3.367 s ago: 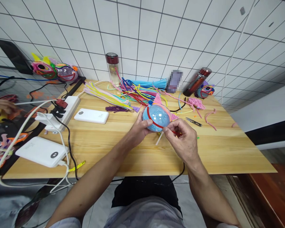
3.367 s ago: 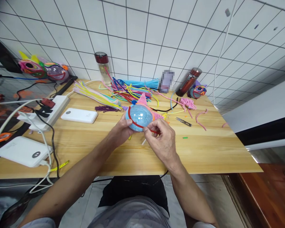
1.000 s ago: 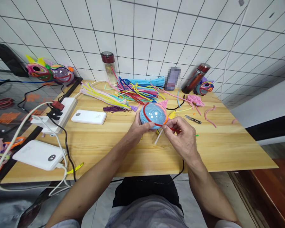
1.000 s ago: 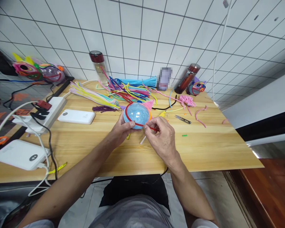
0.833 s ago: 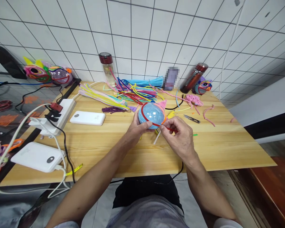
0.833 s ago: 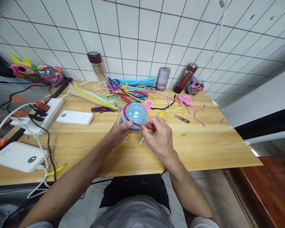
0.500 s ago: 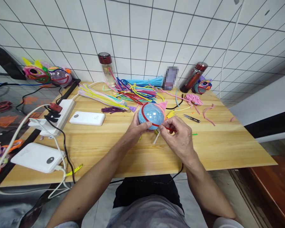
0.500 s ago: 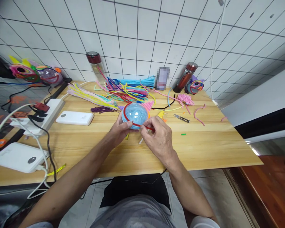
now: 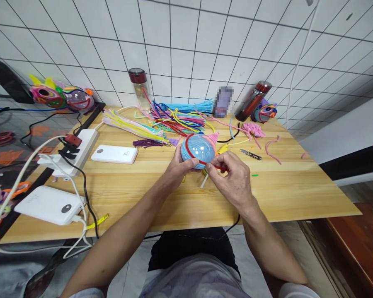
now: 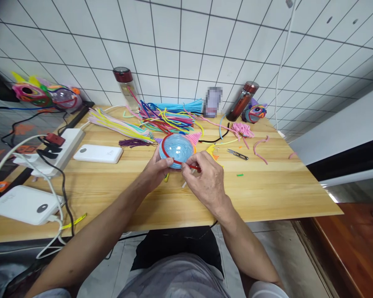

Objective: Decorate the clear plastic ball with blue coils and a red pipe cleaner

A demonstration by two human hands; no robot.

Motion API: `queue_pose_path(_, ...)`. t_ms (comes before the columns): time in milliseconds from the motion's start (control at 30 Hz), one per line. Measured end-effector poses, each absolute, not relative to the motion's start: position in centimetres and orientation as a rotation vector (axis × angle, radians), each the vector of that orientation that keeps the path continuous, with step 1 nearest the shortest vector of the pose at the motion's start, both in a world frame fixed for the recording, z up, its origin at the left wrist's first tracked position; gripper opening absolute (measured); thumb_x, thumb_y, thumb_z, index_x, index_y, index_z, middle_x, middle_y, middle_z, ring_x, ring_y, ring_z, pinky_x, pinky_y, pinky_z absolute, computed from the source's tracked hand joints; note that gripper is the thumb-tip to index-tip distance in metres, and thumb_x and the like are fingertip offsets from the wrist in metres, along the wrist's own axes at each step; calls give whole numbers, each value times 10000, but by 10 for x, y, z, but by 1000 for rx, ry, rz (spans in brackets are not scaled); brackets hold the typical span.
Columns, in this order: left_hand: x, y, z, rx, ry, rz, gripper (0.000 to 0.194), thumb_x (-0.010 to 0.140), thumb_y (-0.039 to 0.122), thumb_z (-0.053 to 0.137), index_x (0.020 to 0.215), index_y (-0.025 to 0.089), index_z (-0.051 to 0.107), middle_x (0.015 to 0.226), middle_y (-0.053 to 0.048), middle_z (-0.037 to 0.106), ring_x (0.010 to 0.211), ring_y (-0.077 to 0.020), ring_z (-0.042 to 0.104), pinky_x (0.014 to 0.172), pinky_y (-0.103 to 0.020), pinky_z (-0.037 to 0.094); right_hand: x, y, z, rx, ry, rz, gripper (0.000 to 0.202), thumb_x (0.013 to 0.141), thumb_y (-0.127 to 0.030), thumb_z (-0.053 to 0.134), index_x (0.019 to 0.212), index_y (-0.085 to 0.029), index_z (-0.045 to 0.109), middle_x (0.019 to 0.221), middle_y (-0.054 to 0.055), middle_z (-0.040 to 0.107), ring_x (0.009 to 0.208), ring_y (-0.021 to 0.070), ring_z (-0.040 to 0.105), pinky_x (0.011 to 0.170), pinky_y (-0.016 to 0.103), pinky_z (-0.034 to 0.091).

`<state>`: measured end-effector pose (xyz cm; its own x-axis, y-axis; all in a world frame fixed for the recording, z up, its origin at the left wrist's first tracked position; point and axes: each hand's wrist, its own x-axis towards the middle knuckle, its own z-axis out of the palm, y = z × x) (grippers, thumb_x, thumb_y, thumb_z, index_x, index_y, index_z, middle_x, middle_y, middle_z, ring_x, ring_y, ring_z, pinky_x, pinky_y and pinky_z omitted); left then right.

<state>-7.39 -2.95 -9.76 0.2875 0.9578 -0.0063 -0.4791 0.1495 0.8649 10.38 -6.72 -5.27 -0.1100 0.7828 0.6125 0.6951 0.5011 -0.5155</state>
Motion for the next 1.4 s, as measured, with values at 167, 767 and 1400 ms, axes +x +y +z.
queue_pose_path(167, -73, -30, -96, 877, 669, 1158, 879, 691, 416, 915, 1434, 237, 481, 1255, -79, 674, 1023, -251, 710, 836, -378, 618, 104, -66, -51, -1210, -1872, 103, 156, 893, -182, 713, 791, -238, 609, 748, -14, 643, 662, 151, 588, 629, 289, 463)
queue_pose_path(767, -67, -23, -116, 1239, 718, 1455, 1086, 637, 458, 979, 1511, 220, 380, 1510, -174, 562, 1410, -351, 582, 1194, -493, 490, 110, -65, -56, -1082, -1878, 78, 147, 953, -209, 749, 895, -235, 617, 821, 2, 676, 723, 161, 652, 663, 294, 538)
queue_pose_path(1400, -75, -22, -123, 1215, 863, 1592, 1147, 603, 528, 985, 1533, 257, 372, 1483, -168, 581, 1387, -336, 604, 1200, -478, 481, 128, -79, -46, -971, -1838, -279, 226, 947, -147, 742, 1135, -231, 650, 1091, 101, 772, 1031, 273, 724, 936, 451, 549)
